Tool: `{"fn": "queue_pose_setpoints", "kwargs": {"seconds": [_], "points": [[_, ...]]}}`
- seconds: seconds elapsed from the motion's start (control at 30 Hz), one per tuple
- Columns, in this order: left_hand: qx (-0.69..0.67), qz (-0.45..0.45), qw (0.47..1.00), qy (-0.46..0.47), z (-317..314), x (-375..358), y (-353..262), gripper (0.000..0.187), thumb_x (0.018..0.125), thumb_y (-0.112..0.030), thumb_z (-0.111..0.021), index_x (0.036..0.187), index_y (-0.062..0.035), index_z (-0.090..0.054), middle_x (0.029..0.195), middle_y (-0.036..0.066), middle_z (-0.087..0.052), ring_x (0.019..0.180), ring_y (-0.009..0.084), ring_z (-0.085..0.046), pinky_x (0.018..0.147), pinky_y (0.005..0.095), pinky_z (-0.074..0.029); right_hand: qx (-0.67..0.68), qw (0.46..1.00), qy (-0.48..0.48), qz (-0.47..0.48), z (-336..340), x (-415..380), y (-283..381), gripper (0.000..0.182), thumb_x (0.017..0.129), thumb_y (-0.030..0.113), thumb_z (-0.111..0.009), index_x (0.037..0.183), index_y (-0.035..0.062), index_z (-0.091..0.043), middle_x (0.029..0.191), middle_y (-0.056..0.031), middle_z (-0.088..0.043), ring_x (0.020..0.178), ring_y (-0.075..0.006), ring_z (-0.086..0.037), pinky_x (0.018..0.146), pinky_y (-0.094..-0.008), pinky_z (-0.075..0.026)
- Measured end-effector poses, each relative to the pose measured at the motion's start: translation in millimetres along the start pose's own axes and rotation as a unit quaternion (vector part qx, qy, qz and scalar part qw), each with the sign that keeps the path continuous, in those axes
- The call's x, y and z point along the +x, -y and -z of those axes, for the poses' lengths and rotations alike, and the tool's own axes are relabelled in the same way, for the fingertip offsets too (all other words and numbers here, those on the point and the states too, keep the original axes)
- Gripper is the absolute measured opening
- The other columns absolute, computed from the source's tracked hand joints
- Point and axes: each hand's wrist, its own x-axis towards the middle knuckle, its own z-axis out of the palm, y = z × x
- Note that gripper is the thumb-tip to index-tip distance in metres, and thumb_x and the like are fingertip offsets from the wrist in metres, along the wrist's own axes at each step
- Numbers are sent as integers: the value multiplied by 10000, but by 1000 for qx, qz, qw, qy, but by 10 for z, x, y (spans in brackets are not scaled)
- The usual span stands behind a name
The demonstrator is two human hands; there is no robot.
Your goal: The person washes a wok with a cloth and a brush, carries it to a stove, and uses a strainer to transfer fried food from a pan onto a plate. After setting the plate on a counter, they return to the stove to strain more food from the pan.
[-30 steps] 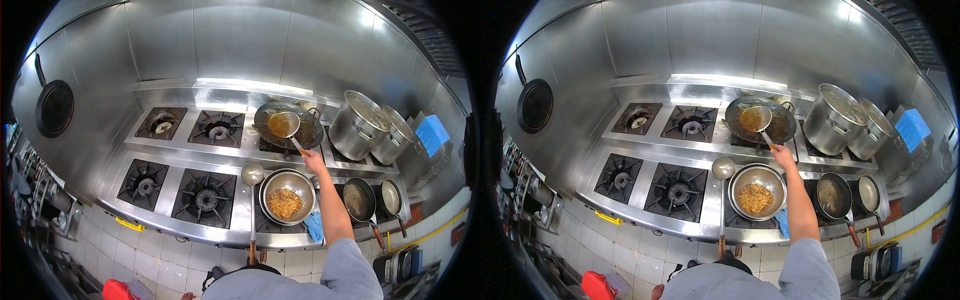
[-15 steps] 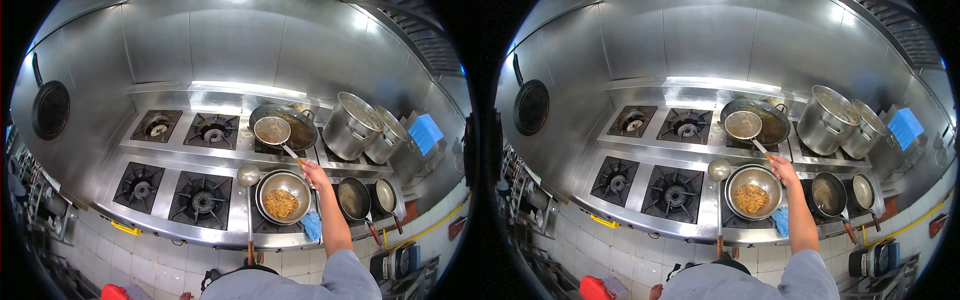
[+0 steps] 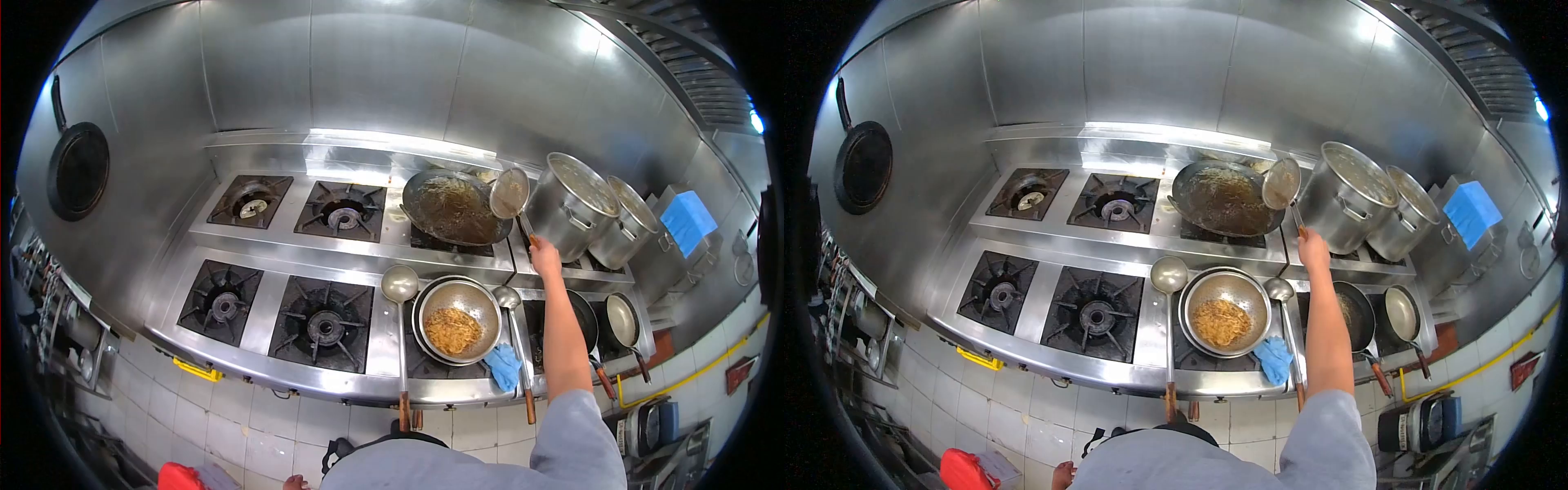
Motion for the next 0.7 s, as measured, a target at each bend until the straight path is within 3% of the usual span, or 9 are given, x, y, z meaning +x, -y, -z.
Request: {"fn": "queue_pose_setpoints", "kwargs": {"seconds": [0.07,0.13,0.2,0.27,0.3,0.37,0.43,0.5,0.7], "points": [[47,-47,998,-1,24,82,97,344,934,-273,-437,1162,-22,-496,867,107,-670,638,202,-626,508,339,-501,-122,992,23,-22,163,25,114,327,813,229,-571,1134,169,-597,1039,-179,-622,1005,-384,-560,844,-488,-445],[93,-93,991,-4,25,109,119,345,930,-276,-447,1160,-24,-501,855,103,-670,628,201,-623,501,346,-497,-143,989,34,21,156,135,-13,345,814,219,-585,1141,109,-583,980,-180,-637,922,-357,-599,779,-454,-473],[-71,41,997,10,-3,56,65,342,929,-272,-447,1160,-26,-504,868,101,-666,657,194,-632,497,333,-492,-165,983,46,66,117,228,-116,371,814,209,-598,1148,49,-569,921,-181,-652,838,-331,-638,714,-419,-500],[-83,55,995,1,-28,11,35,337,928,-272,-450,1161,-35,-504,878,99,-663,658,187,-633,493,335,-489,-14,983,183,-13,121,252,-111,317,822,180,-599,1115,59,-598,706,-103,-618,513,-188,-559,458,-330,-438],[-93,67,993,-8,-42,-12,17,332,927,-272,-453,1162,-44,-505,887,97,-660,660,180,-633,489,337,-485,-15,983,183,-11,130,249,-118,317,822,180,-599,1115,59,-598,706,-103,-618,513,-188,-559,458,-330,-438],[-70,57,996,-5,-57,-57,-26,316,924,-277,-453,1136,-55,-524,906,114,-657,699,212,-638,533,364,-497,102,951,276,-95,275,95,43,265,846,162,-584,1098,87,-614,583,1,-495,407,-54,-347,354,-236,-266],[-47,45,998,-2,-65,-159,-42,301,921,-282,-452,1109,-65,-544,925,132,-655,738,244,-642,576,390,-509,111,946,284,-114,346,-3,158,258,860,161,-570,1105,93,-610,580,15,-483,408,-49,-334,355,-230,-251],[-91,44,994,42,-84,-380,-66,533,931,-410,-401,1315,-41,-388,1164,157,-554,950,282,-571,737,401,-480,121,939,292,-133,362,-32,178,251,873,161,-556,1112,99,-605,576,28,-472,409,-44,-321,356,-223,-235],[-94,49,994,33,-94,-459,-184,527,928,-421,-398,1311,-58,-399,1156,151,-560,949,276,-565,736,409,-471,226,904,332,-143,270,-112,134,275,884,168,-553,1139,67,-569,609,45,-482,413,-36,-331,359,-198,-243]]}}
